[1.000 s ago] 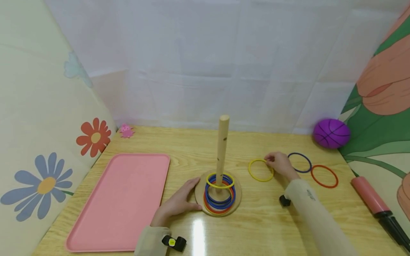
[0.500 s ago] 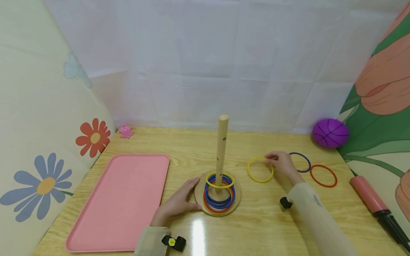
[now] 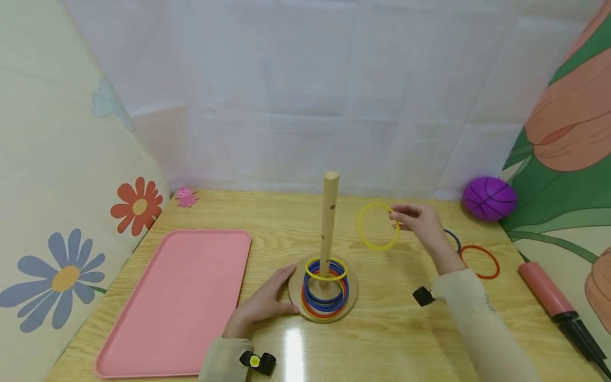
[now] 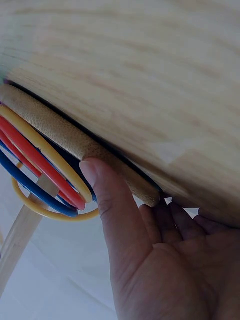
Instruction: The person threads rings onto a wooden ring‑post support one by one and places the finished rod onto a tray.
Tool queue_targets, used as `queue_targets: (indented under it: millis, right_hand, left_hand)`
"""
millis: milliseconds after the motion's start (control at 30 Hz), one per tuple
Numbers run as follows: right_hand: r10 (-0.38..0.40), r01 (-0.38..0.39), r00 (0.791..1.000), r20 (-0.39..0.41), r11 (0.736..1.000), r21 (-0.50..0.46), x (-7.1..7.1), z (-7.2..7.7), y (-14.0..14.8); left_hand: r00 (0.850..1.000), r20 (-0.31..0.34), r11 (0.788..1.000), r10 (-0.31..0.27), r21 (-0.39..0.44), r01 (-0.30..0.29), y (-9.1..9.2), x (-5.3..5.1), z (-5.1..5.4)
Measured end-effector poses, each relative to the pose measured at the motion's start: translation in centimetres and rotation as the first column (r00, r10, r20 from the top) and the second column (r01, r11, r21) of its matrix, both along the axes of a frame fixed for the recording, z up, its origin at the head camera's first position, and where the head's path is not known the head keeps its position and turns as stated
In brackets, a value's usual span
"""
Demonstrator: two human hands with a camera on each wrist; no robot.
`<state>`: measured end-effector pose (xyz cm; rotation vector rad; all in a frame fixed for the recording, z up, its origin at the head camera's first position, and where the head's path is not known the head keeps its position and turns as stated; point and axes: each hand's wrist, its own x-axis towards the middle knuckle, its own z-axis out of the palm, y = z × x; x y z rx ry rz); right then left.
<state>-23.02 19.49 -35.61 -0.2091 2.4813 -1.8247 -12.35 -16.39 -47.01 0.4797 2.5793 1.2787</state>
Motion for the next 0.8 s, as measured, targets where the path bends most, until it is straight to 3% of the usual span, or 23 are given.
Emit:
queue_targets:
  millis: [167,233,367,500,633,800]
  right_hand:
    - [0.023,-0.026,1.000,-0.013,0.971,-0.239,1.4,3.3,-1.5]
    - [0.043,-0.050,0.999,-0.026,0.933,-0.355,2.0,4.6,-2.1]
    - [0.091,-0.109,0.994,-0.061,0.825,-0.554,3.1,7.0,-3.3]
    - [0.111,-0.142,0.990,-0.089,0.756,-0.639,4.0,9.0,-4.3]
    - [0.103,-0.138,0.990,-0.092,0.745,-0.652,4.6,10.4,-5.3]
    - [0.106,-0.145,0.989,-0.100,0.757,-0.637,4.7,10.8,-6.6]
  left_hand:
    - [1.000,-0.010,1.000,-0.001,-0.002,0.001,0.0,0.0,0.1]
    - [1.000,-0.009,1.000,0.000,-0.001,0.000,0.1,0.0,0.1]
    - [1.000,-0.011,1.000,-0.005,0.000,0.005,0.1,0.0,0.2]
    - [1.000,-0.001,1.000,-0.002,0.001,0.002,0.1,0.1,0.2]
    - [1.000,-0.002,1.000,0.000,0.000,0.000,0.1,0.1,0.2]
    - [1.000,-0.017,1.000,-0.017,0.002,0.017,0.0,0.0,0.1]
